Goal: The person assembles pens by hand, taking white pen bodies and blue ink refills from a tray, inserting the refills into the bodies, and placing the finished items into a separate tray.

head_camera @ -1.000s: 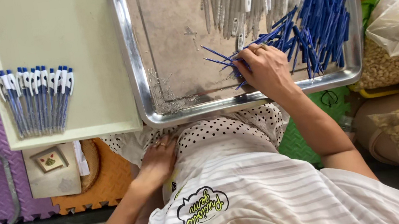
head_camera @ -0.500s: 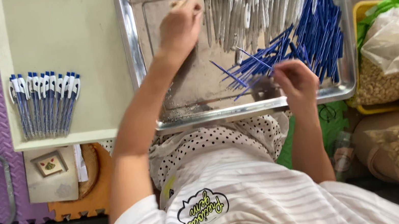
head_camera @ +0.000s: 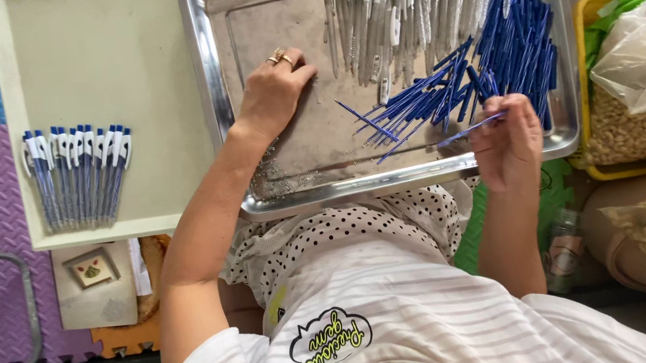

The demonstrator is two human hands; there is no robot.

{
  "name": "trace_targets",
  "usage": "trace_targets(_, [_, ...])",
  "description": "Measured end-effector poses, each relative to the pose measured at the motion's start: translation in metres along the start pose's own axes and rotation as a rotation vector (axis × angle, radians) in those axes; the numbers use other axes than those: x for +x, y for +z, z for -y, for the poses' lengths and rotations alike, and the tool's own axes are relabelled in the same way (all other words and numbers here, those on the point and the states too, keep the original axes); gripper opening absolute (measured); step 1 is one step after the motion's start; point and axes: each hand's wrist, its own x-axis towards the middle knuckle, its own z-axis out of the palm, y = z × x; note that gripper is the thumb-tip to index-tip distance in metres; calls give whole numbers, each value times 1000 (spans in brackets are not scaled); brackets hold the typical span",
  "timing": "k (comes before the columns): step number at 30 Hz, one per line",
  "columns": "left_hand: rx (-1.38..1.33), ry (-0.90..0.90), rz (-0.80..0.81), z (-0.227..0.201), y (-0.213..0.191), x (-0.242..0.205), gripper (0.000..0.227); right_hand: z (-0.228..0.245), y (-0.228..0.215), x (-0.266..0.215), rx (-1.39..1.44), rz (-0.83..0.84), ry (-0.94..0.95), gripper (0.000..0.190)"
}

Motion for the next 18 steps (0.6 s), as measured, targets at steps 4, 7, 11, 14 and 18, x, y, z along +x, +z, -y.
trace_targets(4, [59,17,-78,6,2,-14,9,-9,15,0,80,51,67,19])
trace_targets(7, [-179,-76,-66,2,-30,-24,10,-20,5,6,85,80,82,19])
trace_targets(11, [-668,-342,-121,-16,-81,-48,13,-42,-2,2,24,23,79,21])
trace_targets(14, [-574,-382,-123,-23,-80,-62,13,-51,10,6,36,31,82,25])
trace_targets(18, [-453,-417,-79,-28,-71,-69,17,-45,45,5,26,78,89,25])
